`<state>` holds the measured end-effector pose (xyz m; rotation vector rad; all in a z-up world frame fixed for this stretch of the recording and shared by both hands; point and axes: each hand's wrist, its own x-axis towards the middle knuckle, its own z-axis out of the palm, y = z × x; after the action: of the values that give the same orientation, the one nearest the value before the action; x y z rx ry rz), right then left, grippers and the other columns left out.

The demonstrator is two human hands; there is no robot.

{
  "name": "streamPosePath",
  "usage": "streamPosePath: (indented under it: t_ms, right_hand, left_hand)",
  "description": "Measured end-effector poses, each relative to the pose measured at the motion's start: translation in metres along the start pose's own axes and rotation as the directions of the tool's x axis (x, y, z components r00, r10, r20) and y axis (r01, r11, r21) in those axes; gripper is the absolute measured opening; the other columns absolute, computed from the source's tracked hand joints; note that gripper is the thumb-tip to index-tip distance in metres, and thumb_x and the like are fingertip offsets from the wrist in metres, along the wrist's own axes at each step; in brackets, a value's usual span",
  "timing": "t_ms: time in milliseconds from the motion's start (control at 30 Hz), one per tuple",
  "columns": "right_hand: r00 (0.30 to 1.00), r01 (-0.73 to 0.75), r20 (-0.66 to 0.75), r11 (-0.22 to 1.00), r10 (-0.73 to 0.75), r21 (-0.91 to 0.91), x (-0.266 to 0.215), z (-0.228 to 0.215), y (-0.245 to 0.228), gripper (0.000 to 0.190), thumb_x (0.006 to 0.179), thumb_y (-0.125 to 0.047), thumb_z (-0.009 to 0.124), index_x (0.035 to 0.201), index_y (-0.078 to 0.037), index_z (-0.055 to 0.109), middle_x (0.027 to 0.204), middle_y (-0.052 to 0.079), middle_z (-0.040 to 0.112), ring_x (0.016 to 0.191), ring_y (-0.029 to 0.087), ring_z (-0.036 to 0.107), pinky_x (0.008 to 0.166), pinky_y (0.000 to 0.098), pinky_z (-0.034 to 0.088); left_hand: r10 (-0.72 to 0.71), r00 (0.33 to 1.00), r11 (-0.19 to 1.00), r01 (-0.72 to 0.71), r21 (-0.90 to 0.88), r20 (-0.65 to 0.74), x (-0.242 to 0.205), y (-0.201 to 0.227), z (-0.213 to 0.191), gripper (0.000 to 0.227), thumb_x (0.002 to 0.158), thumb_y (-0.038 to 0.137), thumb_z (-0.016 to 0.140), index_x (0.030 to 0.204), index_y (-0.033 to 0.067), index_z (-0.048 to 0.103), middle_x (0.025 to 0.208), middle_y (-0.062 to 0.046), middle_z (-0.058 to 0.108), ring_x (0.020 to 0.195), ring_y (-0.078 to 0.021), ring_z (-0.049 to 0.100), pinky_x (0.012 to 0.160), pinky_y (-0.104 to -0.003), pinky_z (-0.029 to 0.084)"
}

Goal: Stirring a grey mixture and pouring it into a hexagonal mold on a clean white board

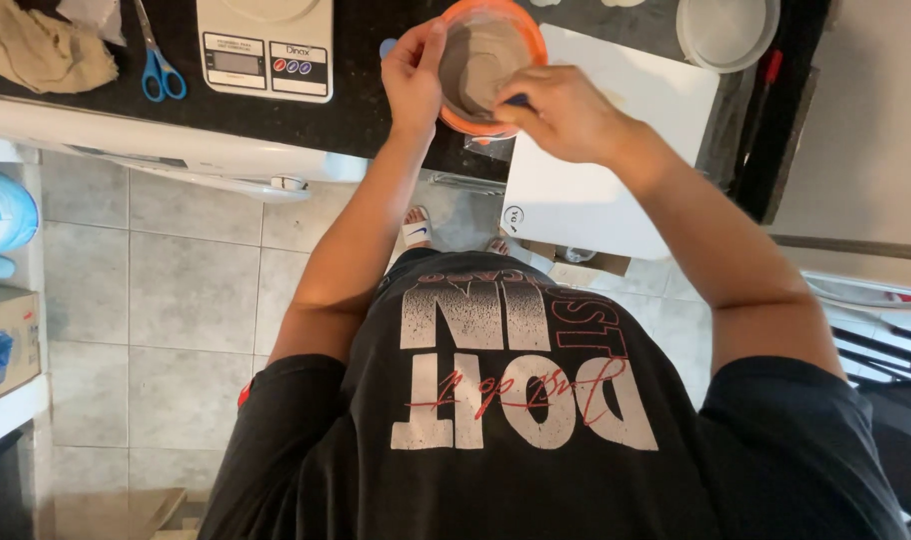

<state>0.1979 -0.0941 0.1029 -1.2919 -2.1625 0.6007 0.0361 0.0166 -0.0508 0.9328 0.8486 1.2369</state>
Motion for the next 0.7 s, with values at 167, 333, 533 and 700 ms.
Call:
streamPosePath:
  t_ms: [167, 333, 533, 700]
  right_hand:
    - [0.979, 0.004, -0.203, 0.994, -0.027, -0.111, 0.005, -0.003, 0.031, 0.014, 0.113, -0.001, 0.060, 0.110, 0.010, 0.068, 0.095, 0.020, 0.065, 0.080, 0.034, 0.060, 0.071, 0.0408, 0.046]
    - [0.977, 0.132, -0.149, 0.979, -0.155, -0.156, 0.005, 0.044, 0.024, 0.019, 0.112, -0.011, 0.056, 0.109, 0.003, 0.069, 0.102, 0.017, 0.070, 0.084, 0.032, 0.065, 0.087, 0.0457, 0.050]
    - [0.990, -0.013, -0.143, 1.000, 0.014, 0.002, 0.000, -0.014, 0.009, 0.013, 0.114, -0.005, 0.060, 0.111, 0.005, 0.067, 0.100, 0.018, 0.067, 0.084, 0.032, 0.062, 0.077, 0.0404, 0.048]
    - [0.989, 0.034, -0.135, 0.972, -0.067, -0.233, -0.006, 0.016, 0.041, 0.012, 0.112, -0.008, 0.059, 0.109, 0.000, 0.068, 0.099, 0.015, 0.063, 0.084, 0.034, 0.060, 0.074, 0.0430, 0.049]
  left_hand:
    - [-0.006, 1.000, 1.000, 0.006, 0.022, -0.002, 0.007, -0.009, 0.001, 0.027, 0.091, 0.028, 0.074, 0.096, 0.0020, 0.080, 0.094, -0.006, 0.079, 0.093, -0.0138, 0.070, 0.087, -0.029, 0.056]
    - [-0.008, 0.999, 0.996, 0.012, 0.094, -0.039, 0.005, -0.002, 0.006, 0.026, 0.091, 0.028, 0.072, 0.097, 0.0040, 0.081, 0.096, -0.006, 0.081, 0.094, -0.0154, 0.072, 0.087, -0.029, 0.057]
    - [0.020, 1.000, 0.994, -0.021, 0.105, 0.009, 0.004, 0.002, 0.005, 0.027, 0.092, 0.030, 0.072, 0.097, 0.0047, 0.080, 0.095, -0.005, 0.080, 0.092, -0.0157, 0.072, 0.085, -0.029, 0.058]
    - [0.046, 0.999, 0.995, -0.045, 0.088, -0.010, 0.002, -0.003, 0.006, 0.030, 0.091, 0.032, 0.073, 0.099, 0.0036, 0.080, 0.097, -0.006, 0.080, 0.094, -0.0161, 0.072, 0.085, -0.030, 0.059]
